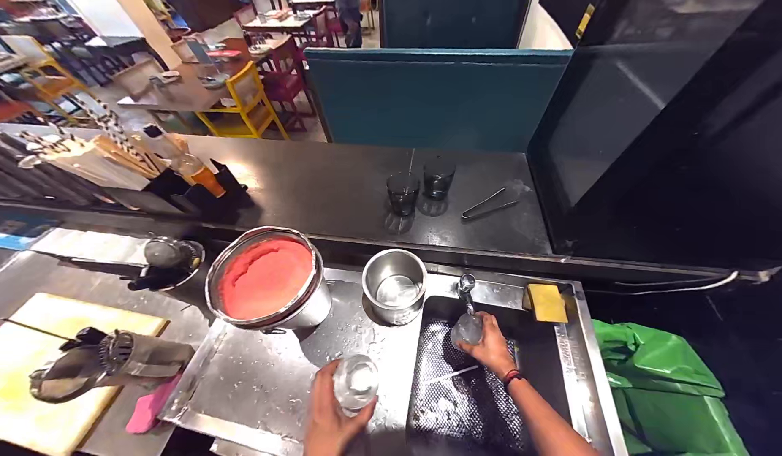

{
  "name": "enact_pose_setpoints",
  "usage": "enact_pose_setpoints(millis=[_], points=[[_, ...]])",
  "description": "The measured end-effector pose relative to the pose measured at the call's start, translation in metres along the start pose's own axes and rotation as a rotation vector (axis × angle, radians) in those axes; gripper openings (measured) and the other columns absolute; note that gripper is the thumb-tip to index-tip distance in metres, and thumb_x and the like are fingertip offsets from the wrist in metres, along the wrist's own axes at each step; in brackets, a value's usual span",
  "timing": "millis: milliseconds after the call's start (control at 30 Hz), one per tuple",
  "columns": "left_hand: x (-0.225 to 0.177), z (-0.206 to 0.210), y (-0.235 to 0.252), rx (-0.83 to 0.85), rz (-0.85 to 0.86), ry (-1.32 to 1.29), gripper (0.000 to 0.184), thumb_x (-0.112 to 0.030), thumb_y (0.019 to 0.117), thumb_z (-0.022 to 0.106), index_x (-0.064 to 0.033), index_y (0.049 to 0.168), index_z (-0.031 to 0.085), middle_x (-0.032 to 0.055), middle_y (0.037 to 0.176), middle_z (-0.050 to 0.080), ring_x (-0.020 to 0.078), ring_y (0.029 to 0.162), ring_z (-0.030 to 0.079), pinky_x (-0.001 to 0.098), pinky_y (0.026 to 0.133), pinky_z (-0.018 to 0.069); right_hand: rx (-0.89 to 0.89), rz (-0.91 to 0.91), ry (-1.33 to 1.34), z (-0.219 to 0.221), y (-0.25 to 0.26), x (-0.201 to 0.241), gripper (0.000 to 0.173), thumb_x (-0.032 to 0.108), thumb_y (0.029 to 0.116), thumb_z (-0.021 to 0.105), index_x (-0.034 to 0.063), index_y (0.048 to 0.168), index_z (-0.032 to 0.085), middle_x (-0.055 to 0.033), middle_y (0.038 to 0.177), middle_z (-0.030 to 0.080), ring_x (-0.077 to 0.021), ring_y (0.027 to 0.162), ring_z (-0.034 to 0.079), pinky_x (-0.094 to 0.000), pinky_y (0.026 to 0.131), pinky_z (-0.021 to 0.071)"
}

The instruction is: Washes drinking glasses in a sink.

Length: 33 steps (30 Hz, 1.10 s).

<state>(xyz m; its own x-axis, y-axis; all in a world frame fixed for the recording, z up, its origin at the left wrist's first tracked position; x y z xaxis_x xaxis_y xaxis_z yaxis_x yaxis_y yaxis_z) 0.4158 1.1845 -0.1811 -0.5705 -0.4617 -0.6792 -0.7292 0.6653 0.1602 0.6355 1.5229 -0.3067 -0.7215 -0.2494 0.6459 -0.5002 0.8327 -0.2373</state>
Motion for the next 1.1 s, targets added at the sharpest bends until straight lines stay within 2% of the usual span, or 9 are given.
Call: enact_pose_setpoints(millis=[67, 167, 233, 433, 567, 667, 833, 967, 1100], points=[[-0.032, 0.023, 0.006, 0.063, 0.032, -0.039, 0.098, -0.05, 0.061, 0.093, 0.0011, 0.136, 0.056, 0.0198, 0.133, 0.062, 0.0296, 0.124, 0.06, 0.0454, 0.106, 0.0516, -0.006, -0.016, 0.01, 0.0, -0.001, -0.003, 0.1, 0.039, 0.0602, 0.096, 0.0064, 0.143, 0.049, -0.0198, 0.142, 0.054, -0.033, 0.123, 0.06, -0.0492, 0.102, 0.0529], [-0.063, 0.071, 0.015, 0.199, 0.067, -0.118, 0.097, -0.05, 0.0637, 0.091, -0.0004, 0.138, 0.054, 0.0175, 0.135, 0.061, 0.0273, 0.127, 0.059, 0.0446, 0.108, 0.0509, -0.023, -0.038, 0.015, -0.007, -0.006, -0.011, 0.103, 0.043, 0.0591, 0.095, 0.0052, 0.143, 0.05, -0.0196, 0.14, 0.055, -0.0319, 0.123, 0.061, -0.0481, 0.103, 0.053], [-0.079, 0.11, 0.022, 0.282, 0.084, -0.121, 0.096, -0.049, 0.0634, 0.09, -0.001, 0.138, 0.055, 0.0175, 0.136, 0.061, 0.0294, 0.127, 0.059, 0.0462, 0.108, 0.0502, -0.028, -0.037, 0.01, -0.02, -0.013, -0.017, 0.104, 0.044, 0.0601, 0.094, 0.0051, 0.145, 0.049, -0.0192, 0.142, 0.054, -0.0314, 0.124, 0.06, -0.0481, 0.103, 0.0529], [-0.087, 0.229, 0.046, 0.515, 0.002, -0.074, 0.1, -0.045, 0.0645, 0.089, -0.0019, 0.145, 0.048, 0.0184, 0.141, 0.057, 0.032, 0.133, 0.053, 0.0444, 0.114, 0.0437, -0.154, -0.045, -0.018, -0.08, -0.061, -0.038, 0.103, 0.042, 0.0597, 0.095, 0.0045, 0.144, 0.05, -0.0187, 0.143, 0.055, -0.0317, 0.12, 0.064, -0.0497, 0.097, 0.0569], [-0.09, 0.284, 0.062, 0.608, -0.034, -0.063, 0.101, -0.041, 0.0628, 0.089, -0.0032, 0.146, 0.047, 0.0194, 0.144, 0.054, 0.0343, 0.135, 0.051, 0.0462, 0.114, 0.0428, -0.229, -0.08, -0.052, -0.115, -0.098, -0.047, 0.101, 0.043, 0.0583, 0.096, 0.0018, 0.14, 0.053, -0.0208, 0.14, 0.057, -0.0342, 0.12, 0.063, -0.0514, 0.094, 0.0575], [-0.094, 0.307, 0.069, 0.608, 0.002, -0.044, 0.101, -0.045, 0.0625, 0.089, -0.0035, 0.145, 0.048, 0.0178, 0.142, 0.057, 0.0331, 0.133, 0.053, 0.0463, 0.113, 0.0441, -0.233, -0.051, -0.066, -0.127, -0.116, -0.059, 0.102, 0.044, 0.0573, 0.096, 0.0016, 0.14, 0.053, -0.0212, 0.139, 0.058, -0.0341, 0.119, 0.064, -0.0505, 0.094, 0.0577], [-0.099, 0.32, 0.07, 0.63, 0.024, -0.036, 0.105, -0.045, 0.0608, 0.089, 0.0037, 0.144, 0.047, 0.0232, 0.141, 0.055, 0.0358, 0.132, 0.054, 0.0459, 0.113, 0.0445, -0.245, -0.016, -0.063, -0.127, -0.135, -0.072, 0.102, 0.041, 0.0563, 0.097, -0.0005, 0.138, 0.053, -0.0229, 0.137, 0.058, -0.0355, 0.12, 0.063, -0.0495, 0.096, 0.0565], [-0.102, 0.316, 0.07, 0.686, -0.057, -0.095, 0.105, -0.038, 0.0636, 0.09, 0.0014, 0.147, 0.041, 0.0216, 0.146, 0.051, 0.0293, 0.133, 0.054, 0.0399, 0.112, 0.0466, -0.192, 0.015, -0.025, -0.119, -0.138, -0.078, 0.101, 0.043, 0.0588, 0.096, -0.0008, 0.139, 0.053, -0.0236, 0.138, 0.057, -0.0359, 0.121, 0.062, -0.0508, 0.098, 0.0551], [-0.101, 0.31, 0.073, 0.666, -0.039, -0.157, 0.104, -0.034, 0.0642, 0.09, 0.0016, 0.147, 0.04, 0.0213, 0.144, 0.052, 0.0272, 0.131, 0.056, 0.0378, 0.11, 0.0483, -0.167, 0.029, -0.023, -0.113, -0.135, -0.078, 0.102, 0.042, 0.0578, 0.097, 0.0012, 0.14, 0.052, -0.0218, 0.139, 0.057, -0.0337, 0.115, 0.066, -0.0503, 0.09, 0.0592]])
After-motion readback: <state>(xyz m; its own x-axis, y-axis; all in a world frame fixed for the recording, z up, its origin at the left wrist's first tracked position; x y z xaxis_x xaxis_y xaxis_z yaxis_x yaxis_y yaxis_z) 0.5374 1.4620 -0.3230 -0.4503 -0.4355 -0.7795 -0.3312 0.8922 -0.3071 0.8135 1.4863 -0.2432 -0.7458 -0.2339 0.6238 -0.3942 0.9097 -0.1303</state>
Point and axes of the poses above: each hand's wrist, its own y-axis towards the middle knuckle, its own z-axis out of the palm, x = y × z, the point moved 6 cm from there along y, towards the middle knuckle
